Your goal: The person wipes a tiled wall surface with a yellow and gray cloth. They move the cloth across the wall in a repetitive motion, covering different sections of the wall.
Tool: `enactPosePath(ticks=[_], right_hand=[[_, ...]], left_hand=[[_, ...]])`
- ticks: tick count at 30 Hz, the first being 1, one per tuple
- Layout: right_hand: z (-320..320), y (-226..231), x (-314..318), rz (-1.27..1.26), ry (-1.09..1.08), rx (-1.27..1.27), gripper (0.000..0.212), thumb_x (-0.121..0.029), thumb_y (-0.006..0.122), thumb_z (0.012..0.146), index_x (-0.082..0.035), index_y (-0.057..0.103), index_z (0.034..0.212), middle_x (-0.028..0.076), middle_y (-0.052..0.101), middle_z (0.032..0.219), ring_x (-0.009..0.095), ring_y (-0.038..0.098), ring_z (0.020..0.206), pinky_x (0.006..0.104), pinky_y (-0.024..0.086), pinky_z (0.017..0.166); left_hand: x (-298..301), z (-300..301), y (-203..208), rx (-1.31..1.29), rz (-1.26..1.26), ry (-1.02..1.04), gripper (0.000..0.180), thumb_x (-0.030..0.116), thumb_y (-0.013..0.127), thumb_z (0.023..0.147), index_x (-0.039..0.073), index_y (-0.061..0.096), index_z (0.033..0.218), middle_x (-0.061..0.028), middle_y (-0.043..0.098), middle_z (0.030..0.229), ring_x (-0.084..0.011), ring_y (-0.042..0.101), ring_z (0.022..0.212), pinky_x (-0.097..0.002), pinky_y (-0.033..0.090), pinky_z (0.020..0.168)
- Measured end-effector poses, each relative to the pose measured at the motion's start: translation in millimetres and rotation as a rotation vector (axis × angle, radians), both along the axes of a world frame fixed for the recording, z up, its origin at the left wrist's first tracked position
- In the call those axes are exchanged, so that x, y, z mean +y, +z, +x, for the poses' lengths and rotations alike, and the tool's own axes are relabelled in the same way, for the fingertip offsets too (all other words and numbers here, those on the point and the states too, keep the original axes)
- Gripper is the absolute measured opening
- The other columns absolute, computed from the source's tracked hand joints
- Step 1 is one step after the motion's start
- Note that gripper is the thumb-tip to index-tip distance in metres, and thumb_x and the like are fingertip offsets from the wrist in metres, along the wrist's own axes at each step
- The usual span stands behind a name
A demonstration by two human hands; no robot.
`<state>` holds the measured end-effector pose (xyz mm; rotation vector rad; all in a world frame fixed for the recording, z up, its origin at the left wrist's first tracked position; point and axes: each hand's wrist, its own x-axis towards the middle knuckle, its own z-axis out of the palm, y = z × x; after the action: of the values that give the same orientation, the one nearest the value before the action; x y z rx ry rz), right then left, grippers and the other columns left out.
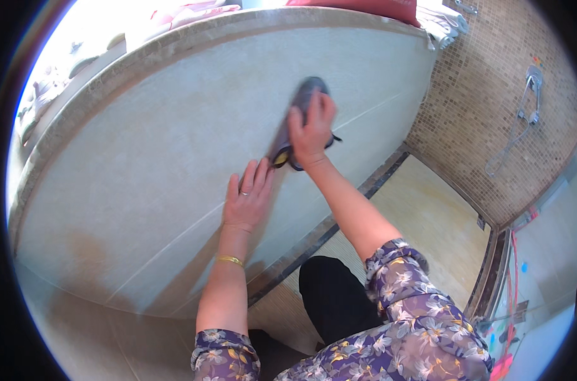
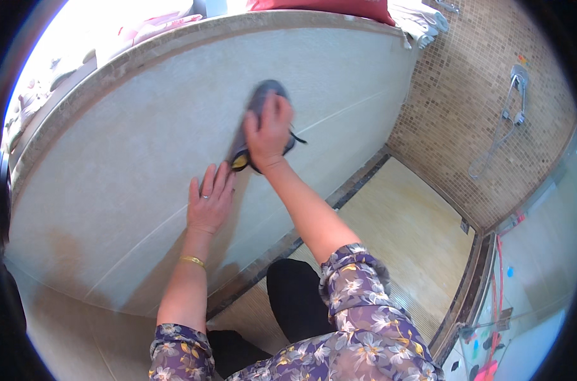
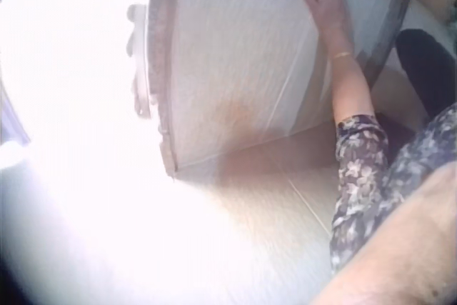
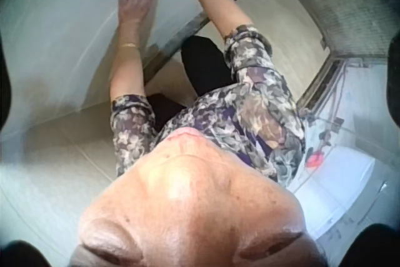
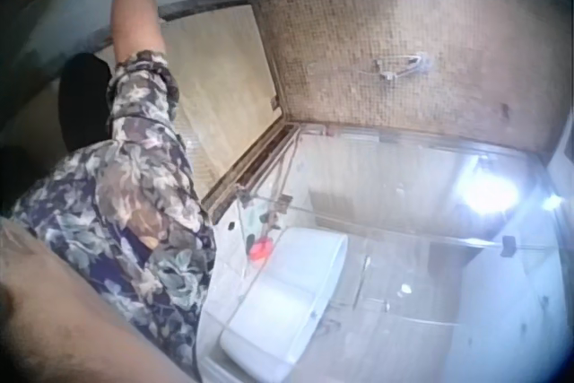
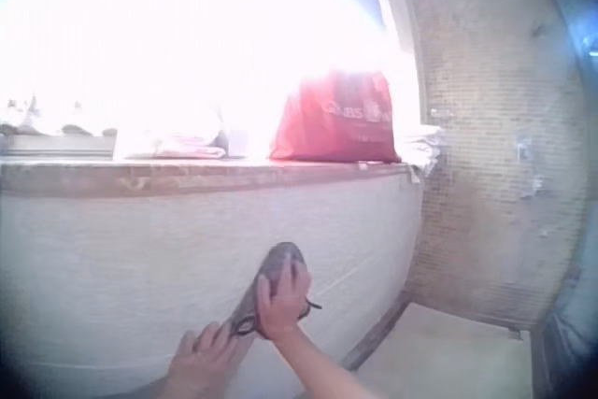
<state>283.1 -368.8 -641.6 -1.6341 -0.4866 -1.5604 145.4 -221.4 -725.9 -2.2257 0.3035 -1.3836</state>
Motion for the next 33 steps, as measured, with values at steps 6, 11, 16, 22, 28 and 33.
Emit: enactPosePath(ticks=[6,11,16,22,28,33], right_hand=[[3,60,-25,-0.165,0.019,-0.095,0.06,-0.022,0.071,0.083,-0.002,0.051,0.135,0.022,0.051,0.125,0.042,0.05,0.11,0.0492,0.044,0.096],[20,53,-32,-0.038,-0.151,-0.042,0.058,-0.021,0.067,0.085,0.0,0.05,0.136,0.024,0.05,0.127,0.044,0.05,0.109,0.0501,0.043,0.097],[-36,62,-4,-0.378,0.062,-0.238,0.064,-0.023,0.072,0.076,0.0,0.053,0.133,0.024,0.05,0.128,0.041,0.052,0.11,0.0478,0.044,0.094],[31,60,-56,-0.144,-0.157,-0.069,0.067,-0.024,0.073,0.076,0.0,0.051,0.135,0.024,0.049,0.129,0.042,0.051,0.11,0.0496,0.044,0.094],[-4,24,-34,-0.478,0.11,-0.255,0.061,-0.02,0.072,0.074,-0.004,0.055,0.131,0.021,0.05,0.129,0.04,0.051,0.114,0.0521,0.043,0.094],[63,39,-96,-0.501,0.084,-0.318,0.056,-0.017,0.071,0.072,-0.01,0.06,0.127,0.012,0.054,0.125,0.033,0.053,0.111,0.0473,0.043,0.09]], left_hand=[[2,-5,4,0.032,-0.013,-0.043,0.041,0.026,0.059,0.09,0.02,0.061,0.131,-0.0009,0.046,0.151,-0.0214,0.038,0.142,-0.0479,0.024,0.114],[-6,1,4,0.022,-0.047,-0.084,0.041,0.022,0.059,0.089,0.019,0.061,0.13,0.0015,0.044,0.152,-0.0183,0.037,0.142,-0.0449,0.025,0.113],[2,-6,2,0.068,-0.065,-0.075,0.036,0.022,0.059,0.09,0.019,0.063,0.126,0.0011,0.045,0.152,-0.0185,0.038,0.142,-0.0451,0.027,0.112],[-11,-4,10,0.024,-0.07,-0.117,0.032,0.023,0.061,0.09,0.018,0.065,0.121,0.0003,0.047,0.15,-0.0203,0.038,0.141,-0.0463,0.029,0.112],[0,-9,10,0.019,-0.043,-0.05,0.037,0.024,0.065,0.087,0.019,0.065,0.123,-0.0008,0.048,0.149,-0.0229,0.037,0.142,-0.0483,0.027,0.114],[-8,-11,22,0.012,-0.043,-0.027,0.034,0.025,0.065,0.087,0.02,0.066,0.12,0.0011,0.051,0.146,-0.021,0.041,0.139,-0.0479,0.024,0.115]])
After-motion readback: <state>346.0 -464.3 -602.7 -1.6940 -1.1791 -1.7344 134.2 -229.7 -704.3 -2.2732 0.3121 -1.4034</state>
